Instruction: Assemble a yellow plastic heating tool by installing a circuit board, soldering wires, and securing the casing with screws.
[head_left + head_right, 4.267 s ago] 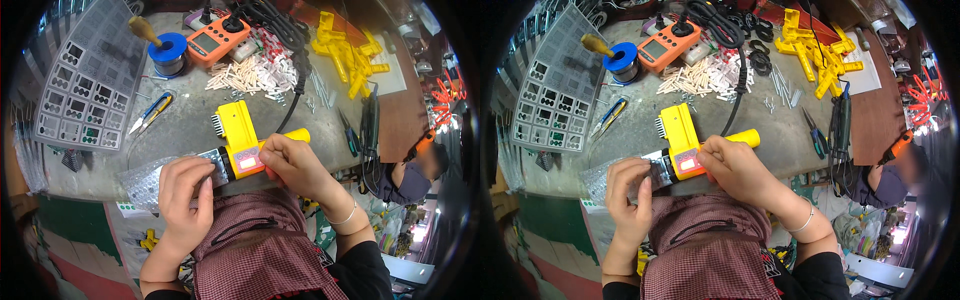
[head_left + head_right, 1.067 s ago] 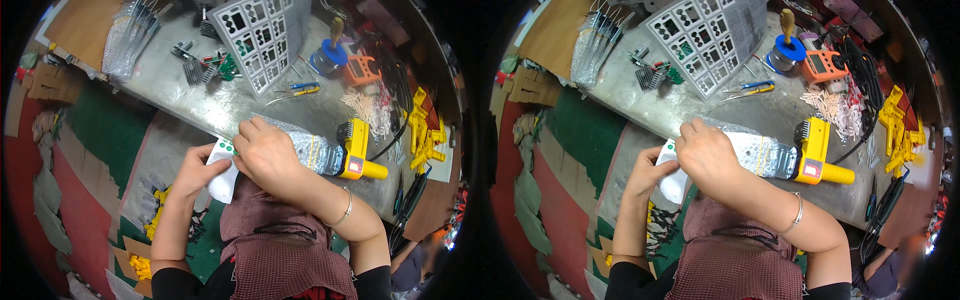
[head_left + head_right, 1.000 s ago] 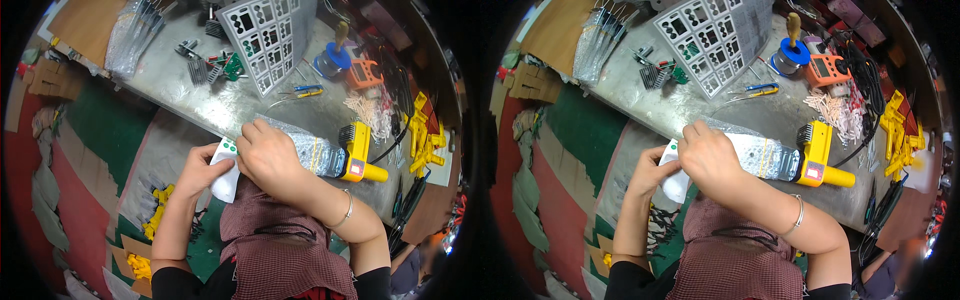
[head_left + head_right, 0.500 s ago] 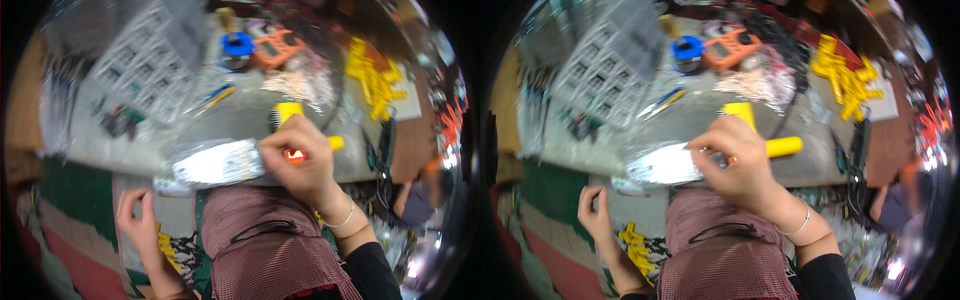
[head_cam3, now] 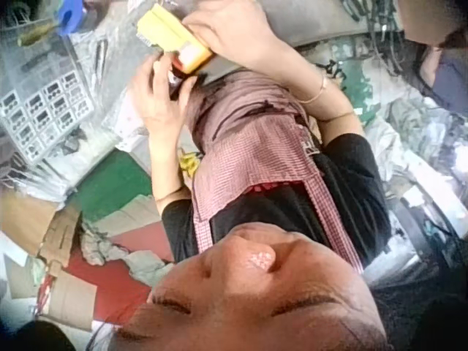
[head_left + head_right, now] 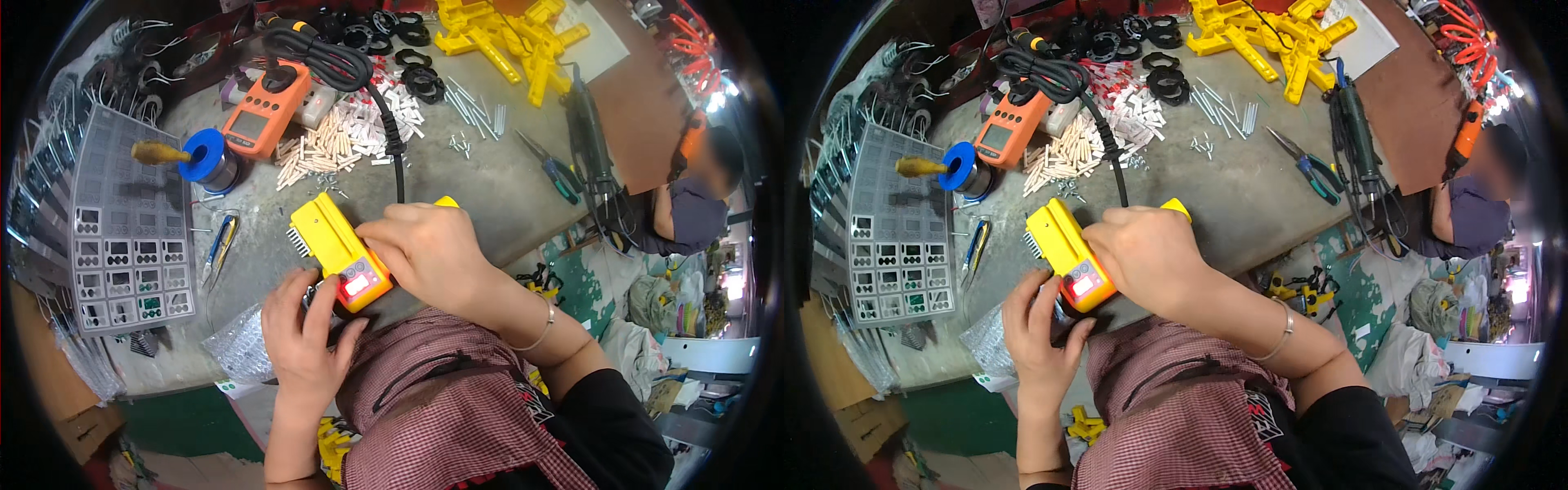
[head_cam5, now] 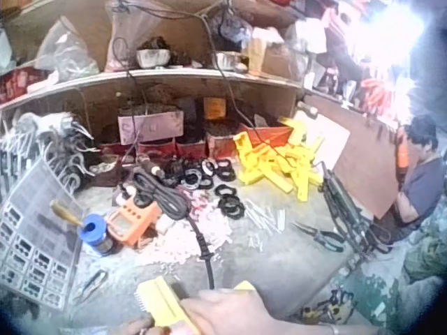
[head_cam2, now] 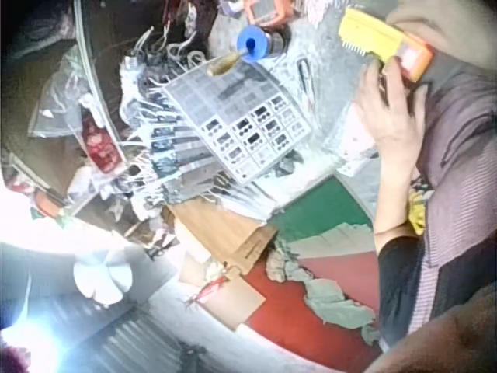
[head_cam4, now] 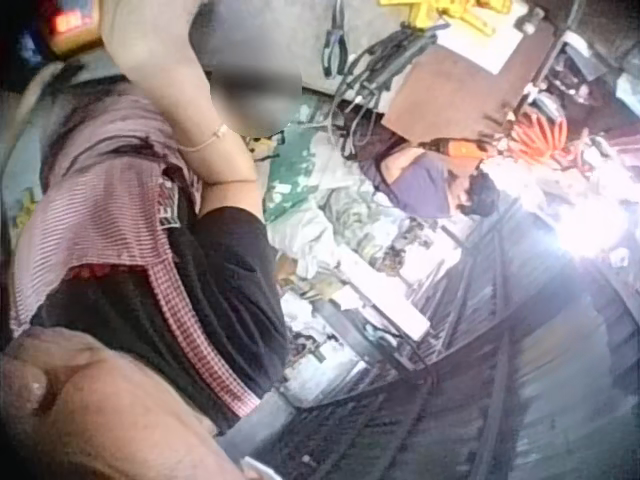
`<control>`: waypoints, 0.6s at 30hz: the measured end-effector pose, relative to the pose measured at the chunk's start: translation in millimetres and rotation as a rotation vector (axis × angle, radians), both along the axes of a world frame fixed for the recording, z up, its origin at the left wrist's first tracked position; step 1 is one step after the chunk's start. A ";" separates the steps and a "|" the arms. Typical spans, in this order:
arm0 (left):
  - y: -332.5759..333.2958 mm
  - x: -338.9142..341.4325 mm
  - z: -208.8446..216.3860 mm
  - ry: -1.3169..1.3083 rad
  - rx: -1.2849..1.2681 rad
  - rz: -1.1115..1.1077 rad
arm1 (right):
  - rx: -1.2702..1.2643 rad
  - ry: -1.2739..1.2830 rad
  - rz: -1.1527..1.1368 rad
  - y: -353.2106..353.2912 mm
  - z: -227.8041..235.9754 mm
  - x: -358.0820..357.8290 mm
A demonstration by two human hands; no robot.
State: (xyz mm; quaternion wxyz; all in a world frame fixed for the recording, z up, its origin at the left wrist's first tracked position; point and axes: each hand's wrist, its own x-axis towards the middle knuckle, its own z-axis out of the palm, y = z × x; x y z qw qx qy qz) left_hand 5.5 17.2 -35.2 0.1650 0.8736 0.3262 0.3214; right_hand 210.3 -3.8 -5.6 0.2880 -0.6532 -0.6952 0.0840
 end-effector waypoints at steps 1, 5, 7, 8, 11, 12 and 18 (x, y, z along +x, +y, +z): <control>-1.1 1.2 -3.1 -0.001 0.000 0.006 | -0.001 0.016 0.001 -3.6 4.3 2.6; 1.1 3.6 -3.9 0.069 0.041 0.002 | 0.045 0.094 0.025 -13.6 16.8 24.4; 1.3 4.4 -3.0 0.076 0.035 0.006 | 0.039 0.127 -0.023 -16.3 20.4 34.6; 1.4 5.0 -2.7 0.071 0.030 0.008 | 0.044 0.164 -0.022 -15.5 21.6 39.8; 2.9 4.3 -0.2 0.071 -0.001 0.000 | 0.115 0.264 -0.017 -12.4 20.6 48.7; 3.5 3.8 -0.6 0.076 0.004 0.001 | 0.119 0.265 -0.033 -12.2 20.1 51.7; 3.5 5.6 11.9 0.137 -0.080 -0.016 | 0.109 0.163 0.016 1.2 39.0 65.1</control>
